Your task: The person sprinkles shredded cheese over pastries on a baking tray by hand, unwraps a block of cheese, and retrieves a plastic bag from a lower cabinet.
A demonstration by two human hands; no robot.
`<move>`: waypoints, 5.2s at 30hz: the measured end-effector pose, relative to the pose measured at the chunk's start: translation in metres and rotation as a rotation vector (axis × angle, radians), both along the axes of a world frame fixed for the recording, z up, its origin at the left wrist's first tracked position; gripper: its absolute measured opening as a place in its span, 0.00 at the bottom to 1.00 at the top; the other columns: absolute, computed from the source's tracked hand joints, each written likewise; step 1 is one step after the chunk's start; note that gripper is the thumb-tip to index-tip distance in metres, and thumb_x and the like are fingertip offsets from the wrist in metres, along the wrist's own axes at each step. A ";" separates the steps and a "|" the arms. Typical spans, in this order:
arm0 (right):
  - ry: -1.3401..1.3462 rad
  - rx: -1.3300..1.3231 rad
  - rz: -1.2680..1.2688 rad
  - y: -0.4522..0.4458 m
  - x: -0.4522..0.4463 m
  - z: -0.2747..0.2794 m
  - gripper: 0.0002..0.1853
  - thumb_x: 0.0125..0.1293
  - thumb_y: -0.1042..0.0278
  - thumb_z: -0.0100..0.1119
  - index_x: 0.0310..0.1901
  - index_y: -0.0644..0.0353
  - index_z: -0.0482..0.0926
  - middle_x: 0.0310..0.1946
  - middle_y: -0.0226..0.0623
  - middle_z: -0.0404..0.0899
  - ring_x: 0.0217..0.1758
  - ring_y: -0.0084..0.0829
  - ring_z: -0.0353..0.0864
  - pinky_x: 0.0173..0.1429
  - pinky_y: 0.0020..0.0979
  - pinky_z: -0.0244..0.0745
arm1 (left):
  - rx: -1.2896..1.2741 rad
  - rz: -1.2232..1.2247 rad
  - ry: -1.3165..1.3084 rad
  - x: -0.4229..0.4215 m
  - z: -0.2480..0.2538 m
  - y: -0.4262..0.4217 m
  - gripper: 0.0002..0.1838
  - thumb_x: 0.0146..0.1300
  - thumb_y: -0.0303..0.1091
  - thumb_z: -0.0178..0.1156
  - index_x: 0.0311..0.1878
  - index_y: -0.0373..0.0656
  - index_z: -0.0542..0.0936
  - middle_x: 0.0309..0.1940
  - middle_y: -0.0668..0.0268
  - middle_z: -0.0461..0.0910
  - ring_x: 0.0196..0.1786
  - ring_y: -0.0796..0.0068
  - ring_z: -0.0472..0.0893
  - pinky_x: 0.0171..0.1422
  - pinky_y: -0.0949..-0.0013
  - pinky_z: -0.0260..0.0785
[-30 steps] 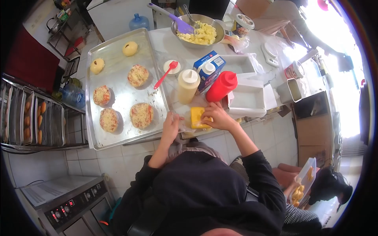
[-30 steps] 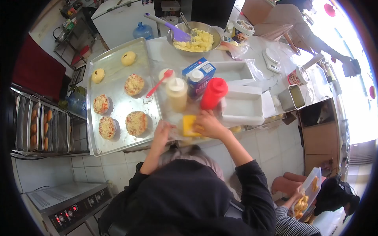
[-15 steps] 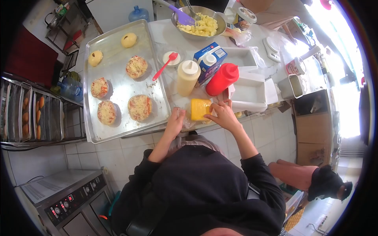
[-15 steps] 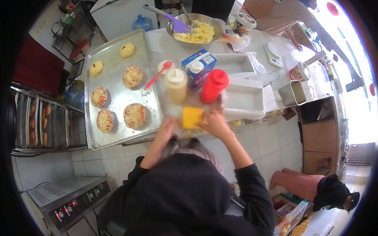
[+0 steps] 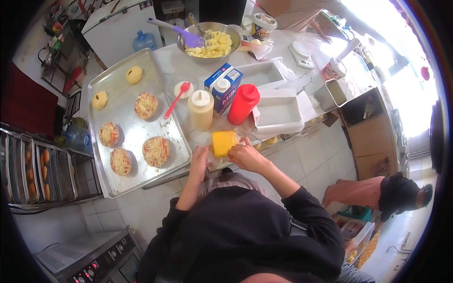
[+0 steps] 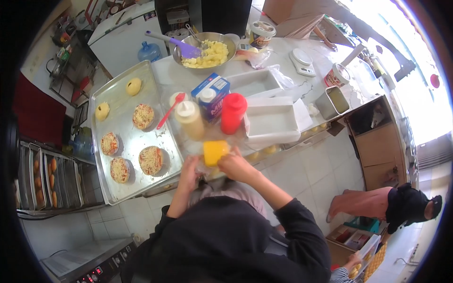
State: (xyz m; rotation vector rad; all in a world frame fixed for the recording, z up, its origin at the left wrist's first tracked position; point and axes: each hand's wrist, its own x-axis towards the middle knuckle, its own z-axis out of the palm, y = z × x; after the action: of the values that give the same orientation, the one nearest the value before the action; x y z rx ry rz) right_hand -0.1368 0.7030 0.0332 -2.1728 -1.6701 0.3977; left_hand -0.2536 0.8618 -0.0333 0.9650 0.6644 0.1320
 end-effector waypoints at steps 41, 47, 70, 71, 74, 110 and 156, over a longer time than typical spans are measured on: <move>0.878 0.580 -0.348 -0.004 0.023 -0.044 0.51 0.33 0.67 0.78 0.61 0.61 0.55 0.54 0.40 0.64 0.59 0.33 0.65 0.60 0.33 0.64 | 0.651 -0.265 -0.550 0.017 0.039 0.003 0.58 0.40 0.34 0.75 0.68 0.44 0.42 0.67 0.52 0.53 0.69 0.61 0.56 0.71 0.63 0.49; 1.077 0.538 -0.267 -0.002 0.021 -0.045 0.51 0.34 0.73 0.77 0.62 0.59 0.55 0.59 0.35 0.59 0.66 0.30 0.58 0.66 0.32 0.58 | 0.673 -0.387 -0.432 0.028 0.026 -0.008 0.63 0.35 0.35 0.77 0.69 0.43 0.41 0.67 0.52 0.52 0.69 0.59 0.55 0.71 0.63 0.50; 0.834 0.532 -0.406 -0.021 0.005 -0.025 0.30 0.47 0.69 0.69 0.54 0.64 0.72 0.54 0.45 0.71 0.53 0.39 0.75 0.55 0.31 0.70 | 0.935 -0.269 -0.248 0.035 0.040 -0.011 0.45 0.30 0.31 0.74 0.59 0.44 0.65 0.52 0.57 0.69 0.55 0.57 0.71 0.59 0.62 0.64; 0.704 0.491 -0.387 -0.023 0.006 -0.025 0.27 0.47 0.70 0.69 0.52 0.64 0.74 0.52 0.44 0.73 0.52 0.38 0.76 0.54 0.31 0.71 | 0.936 -0.266 -0.231 0.033 0.039 -0.010 0.45 0.30 0.31 0.74 0.58 0.43 0.65 0.52 0.57 0.69 0.55 0.58 0.72 0.59 0.62 0.65; 0.421 0.414 -0.333 -0.024 0.006 -0.009 0.21 0.48 0.73 0.68 0.47 0.62 0.78 0.45 0.42 0.78 0.48 0.36 0.79 0.51 0.32 0.74 | 0.933 -0.264 -0.196 0.029 0.042 -0.010 0.44 0.32 0.32 0.74 0.58 0.42 0.65 0.51 0.59 0.71 0.54 0.62 0.72 0.59 0.64 0.64; -0.055 0.605 -0.244 -0.012 0.002 -0.024 0.16 0.43 0.76 0.63 0.39 0.62 0.78 0.35 0.37 0.82 0.34 0.31 0.83 0.37 0.27 0.80 | 1.012 -0.197 -0.244 0.031 0.040 -0.011 0.45 0.28 0.30 0.73 0.57 0.41 0.67 0.51 0.55 0.70 0.53 0.54 0.72 0.57 0.61 0.66; 0.496 0.461 -0.359 -0.015 0.009 -0.010 0.14 0.46 0.75 0.70 0.37 0.64 0.82 0.36 0.40 0.80 0.33 0.28 0.81 0.38 0.25 0.78 | 1.043 -0.193 -0.237 0.028 0.040 -0.011 0.45 0.29 0.33 0.75 0.58 0.41 0.66 0.52 0.55 0.69 0.54 0.55 0.72 0.58 0.61 0.65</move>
State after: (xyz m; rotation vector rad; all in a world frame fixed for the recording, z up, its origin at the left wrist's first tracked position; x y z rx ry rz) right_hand -0.1281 0.6883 0.0230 -1.7870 -0.9663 0.3648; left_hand -0.2257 0.8505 0.0068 1.9687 0.2429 0.4392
